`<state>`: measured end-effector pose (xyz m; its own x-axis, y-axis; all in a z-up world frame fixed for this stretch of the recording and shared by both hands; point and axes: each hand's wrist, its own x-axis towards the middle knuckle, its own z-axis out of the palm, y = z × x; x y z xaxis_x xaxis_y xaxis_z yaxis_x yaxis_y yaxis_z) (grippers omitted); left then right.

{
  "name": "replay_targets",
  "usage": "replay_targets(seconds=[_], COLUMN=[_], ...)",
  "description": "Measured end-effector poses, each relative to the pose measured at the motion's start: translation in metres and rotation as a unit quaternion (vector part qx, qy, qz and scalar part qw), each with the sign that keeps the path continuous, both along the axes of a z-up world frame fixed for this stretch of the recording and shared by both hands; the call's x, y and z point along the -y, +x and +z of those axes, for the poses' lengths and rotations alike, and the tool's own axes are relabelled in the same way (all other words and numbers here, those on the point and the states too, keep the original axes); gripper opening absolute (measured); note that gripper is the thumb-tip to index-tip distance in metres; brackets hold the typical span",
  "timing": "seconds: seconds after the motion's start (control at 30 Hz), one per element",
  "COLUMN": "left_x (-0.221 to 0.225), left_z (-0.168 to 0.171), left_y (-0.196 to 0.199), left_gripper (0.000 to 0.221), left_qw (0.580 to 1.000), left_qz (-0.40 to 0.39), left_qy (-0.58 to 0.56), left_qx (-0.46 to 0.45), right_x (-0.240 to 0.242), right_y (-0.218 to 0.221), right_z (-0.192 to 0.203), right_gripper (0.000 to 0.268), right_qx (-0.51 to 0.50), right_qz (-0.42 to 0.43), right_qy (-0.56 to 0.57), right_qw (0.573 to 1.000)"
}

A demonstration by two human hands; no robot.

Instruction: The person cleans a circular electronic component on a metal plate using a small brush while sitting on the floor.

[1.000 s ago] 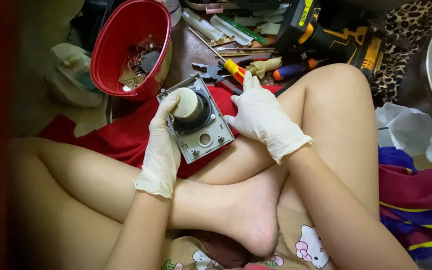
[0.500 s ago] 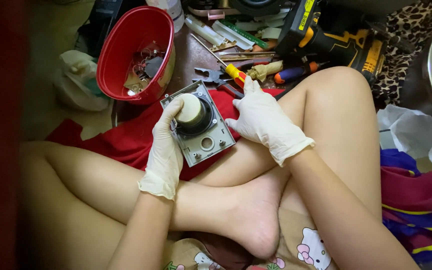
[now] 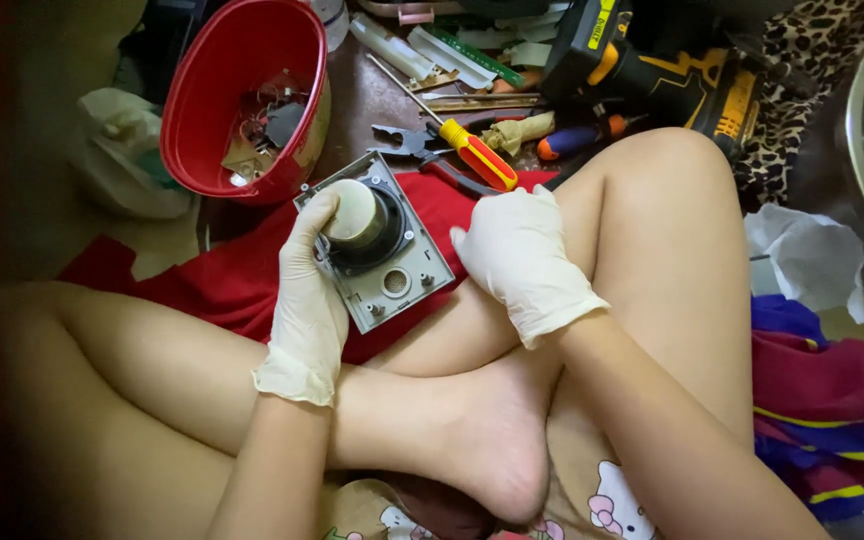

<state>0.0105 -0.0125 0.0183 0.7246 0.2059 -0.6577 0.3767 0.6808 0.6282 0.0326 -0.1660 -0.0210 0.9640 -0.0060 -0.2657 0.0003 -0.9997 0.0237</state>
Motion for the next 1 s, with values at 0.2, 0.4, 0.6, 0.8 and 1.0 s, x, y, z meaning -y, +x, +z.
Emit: replay_targets(seconds=[0.2,0.4,0.6,0.8,1.0], left_x=[-0.008,-0.004,-0.004,-0.008,0.001], left_z=[-0.015,-0.006,-0.001,-0.004,0.041], left_y=[0.004,0.001,0.002,0.002,-0.012], left_gripper=[0.045,0.047,0.058,0.06,0.069], left_qw=[0.998,0.994,0.99,0.992,0.99], left_qz=[-0.019,-0.027,-0.092,-0.084,-0.102], left_qy=[-0.023,-0.061,-0.028,-0.024,0.032], left_qx=[-0.051,-0.084,-0.101,-0.091,-0.093], right_x=[0.031,0.022,0.019,0.023,0.046], right_y=[0.03,0.044,0.042,0.04,0.075], right_z=[-0.019,-0.024,-0.012,-0.015,-0.014], right_gripper=[0.076,0.061,0.055,0.047,0.04], right_qx=[0.083,-0.024,0.007,0.055,0.111], right_qz=[-0.092,-0.082,-0.069,-0.052,-0.035], right_qy=[-0.006,-0.035,-0.059,-0.066,-0.067], right_qw=[0.992,0.996,0.996,0.995,0.991])
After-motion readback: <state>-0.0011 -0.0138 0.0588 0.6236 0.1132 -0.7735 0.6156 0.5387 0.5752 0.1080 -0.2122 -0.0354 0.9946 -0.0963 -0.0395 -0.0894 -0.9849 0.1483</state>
